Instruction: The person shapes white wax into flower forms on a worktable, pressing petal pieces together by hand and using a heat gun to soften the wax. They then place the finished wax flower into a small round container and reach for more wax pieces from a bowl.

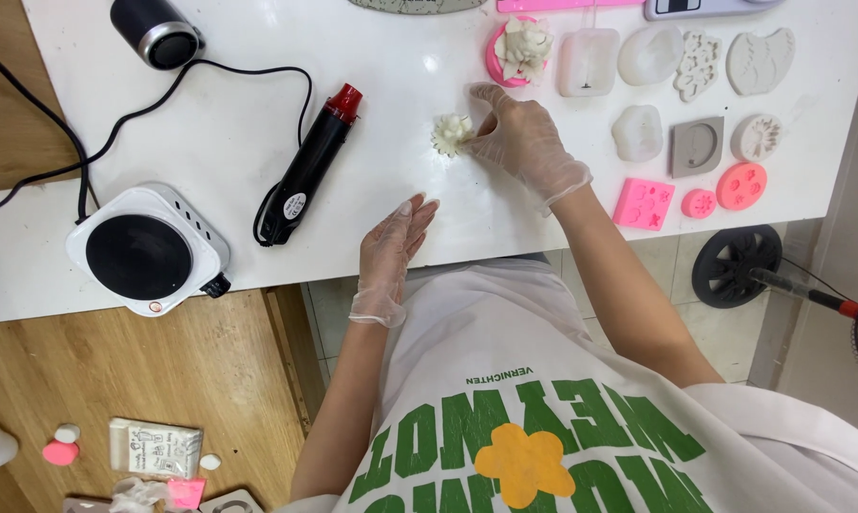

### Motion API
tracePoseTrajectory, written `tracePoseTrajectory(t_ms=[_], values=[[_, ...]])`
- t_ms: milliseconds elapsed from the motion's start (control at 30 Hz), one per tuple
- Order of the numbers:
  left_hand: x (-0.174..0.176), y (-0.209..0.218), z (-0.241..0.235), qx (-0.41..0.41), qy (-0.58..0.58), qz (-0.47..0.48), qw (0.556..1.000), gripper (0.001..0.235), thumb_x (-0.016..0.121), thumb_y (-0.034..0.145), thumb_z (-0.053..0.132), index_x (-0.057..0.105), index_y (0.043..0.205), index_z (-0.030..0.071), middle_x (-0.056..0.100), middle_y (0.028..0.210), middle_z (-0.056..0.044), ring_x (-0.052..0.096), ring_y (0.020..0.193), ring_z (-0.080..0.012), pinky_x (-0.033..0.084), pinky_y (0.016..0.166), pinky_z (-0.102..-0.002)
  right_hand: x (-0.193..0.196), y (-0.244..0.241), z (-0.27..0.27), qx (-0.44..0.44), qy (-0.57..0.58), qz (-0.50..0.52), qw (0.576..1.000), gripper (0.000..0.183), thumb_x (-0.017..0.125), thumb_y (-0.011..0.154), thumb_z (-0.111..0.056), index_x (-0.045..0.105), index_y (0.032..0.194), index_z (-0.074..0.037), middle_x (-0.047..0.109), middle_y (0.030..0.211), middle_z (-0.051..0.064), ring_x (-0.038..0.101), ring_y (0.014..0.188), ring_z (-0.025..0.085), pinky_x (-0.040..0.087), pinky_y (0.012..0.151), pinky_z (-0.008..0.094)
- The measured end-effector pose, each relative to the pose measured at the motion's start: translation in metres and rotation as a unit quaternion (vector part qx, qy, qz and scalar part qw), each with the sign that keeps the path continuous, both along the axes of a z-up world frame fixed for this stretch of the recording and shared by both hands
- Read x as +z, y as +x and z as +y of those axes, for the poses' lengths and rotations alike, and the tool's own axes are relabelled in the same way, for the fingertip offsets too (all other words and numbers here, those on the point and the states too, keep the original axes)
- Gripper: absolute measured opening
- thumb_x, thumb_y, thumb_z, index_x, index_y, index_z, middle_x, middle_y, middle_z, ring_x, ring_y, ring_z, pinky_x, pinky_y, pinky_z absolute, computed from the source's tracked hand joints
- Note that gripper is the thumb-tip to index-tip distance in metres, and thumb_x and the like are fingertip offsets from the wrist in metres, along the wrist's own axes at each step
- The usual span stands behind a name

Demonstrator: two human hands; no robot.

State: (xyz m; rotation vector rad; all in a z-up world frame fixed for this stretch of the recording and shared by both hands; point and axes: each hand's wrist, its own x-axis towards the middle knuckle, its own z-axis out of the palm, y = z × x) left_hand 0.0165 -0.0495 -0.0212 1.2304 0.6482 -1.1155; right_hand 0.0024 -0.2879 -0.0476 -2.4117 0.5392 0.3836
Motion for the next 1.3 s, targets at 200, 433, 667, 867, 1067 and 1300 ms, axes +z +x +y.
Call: tracePoseTrajectory(t_ms=[200, 433, 667, 867, 1067, 1300], values=[[-0.002, -0.001, 0.004, 0.001, -0.001, -0.006, 1.0, 0.039, 0.055, 0.098, 0.029, 0.069, 0.127, 0.007, 0.078, 0.114, -0.007, 0.07, 0.12, -0.0177, 0.047, 0.11, -0.03, -0.021, -0.011, -0.009, -0.052, 0.053, -0.062, 0.995, 0.071, 0.091, 0.071, -0.012, 0.063, 0.135, -0.001, 0.075, 0.08, 0.003, 0.067, 0.065, 0.012, 0.054, 0.066, 0.025], [0.002, -0.001, 0.002, -0.01, 0.011, -0.004, 1.0, 0.038, 0.055, 0.098, 0.029, 0.069, 0.127, 0.008, 0.078, 0.114, -0.007, 0.07, 0.12, -0.0162, 0.046, 0.11, -0.028, -0.013, -0.022, -0.007, -0.157, 0.218, -0.047, 0.962, 0.063, 0.082, 0.076, 0.004, 0.061, 0.135, -0.001, 0.073, 0.086, 0.003, 0.064, 0.074, 0.008, 0.054, 0.073, 0.02], [-0.013, -0.01, 0.005, -0.028, -0.001, -0.02, 0.999, 0.038, 0.055, 0.1, 0.031, 0.067, 0.13, 0.011, 0.075, 0.121, -0.01, 0.065, 0.126, -0.0232, 0.038, 0.115, -0.036, -0.026, -0.028, 0.0, -0.245, 0.231, -0.036, 0.941, 0.044, 0.082, 0.077, -0.003, 0.073, 0.119, -0.014, 0.074, 0.088, -0.003, 0.069, 0.083, 0.005, 0.056, 0.084, 0.02], [-0.025, -0.021, 0.007, -0.025, -0.028, -0.033, 0.999, 0.039, 0.057, 0.103, 0.034, 0.064, 0.135, 0.014, 0.071, 0.128, -0.014, 0.059, 0.133, -0.0299, 0.028, 0.12, -0.045, -0.037, -0.03, -0.001, -0.268, 0.22, -0.035, 0.937, 0.043, 0.088, 0.071, -0.009, 0.078, 0.111, -0.021, 0.076, 0.087, -0.004, 0.072, 0.086, 0.007, 0.055, 0.086, 0.024], [-0.014, -0.029, -0.002, -0.033, -0.009, -0.037, 0.999, 0.039, 0.056, 0.102, 0.033, 0.063, 0.136, 0.012, 0.071, 0.127, -0.016, 0.059, 0.133, -0.0315, 0.028, 0.12, -0.047, -0.06, -0.034, -0.002, -0.27, 0.195, -0.046, 0.942, 0.033, 0.086, 0.073, -0.014, 0.081, 0.104, -0.023, 0.077, 0.087, -0.004, 0.074, 0.086, 0.01, 0.056, 0.083, 0.026], [-0.001, -0.038, -0.01, -0.045, -0.011, -0.054, 0.997, 0.041, 0.055, 0.103, 0.033, 0.062, 0.137, 0.011, 0.07, 0.129, -0.017, 0.057, 0.133, -0.0334, 0.029, 0.12, -0.047, -0.065, -0.032, 0.001, -0.293, 0.18, -0.074, 0.936, 0.031, 0.083, 0.07, -0.015, 0.081, 0.099, -0.026, 0.075, 0.08, -0.006, 0.074, 0.081, 0.009, 0.056, 0.08, 0.026]])
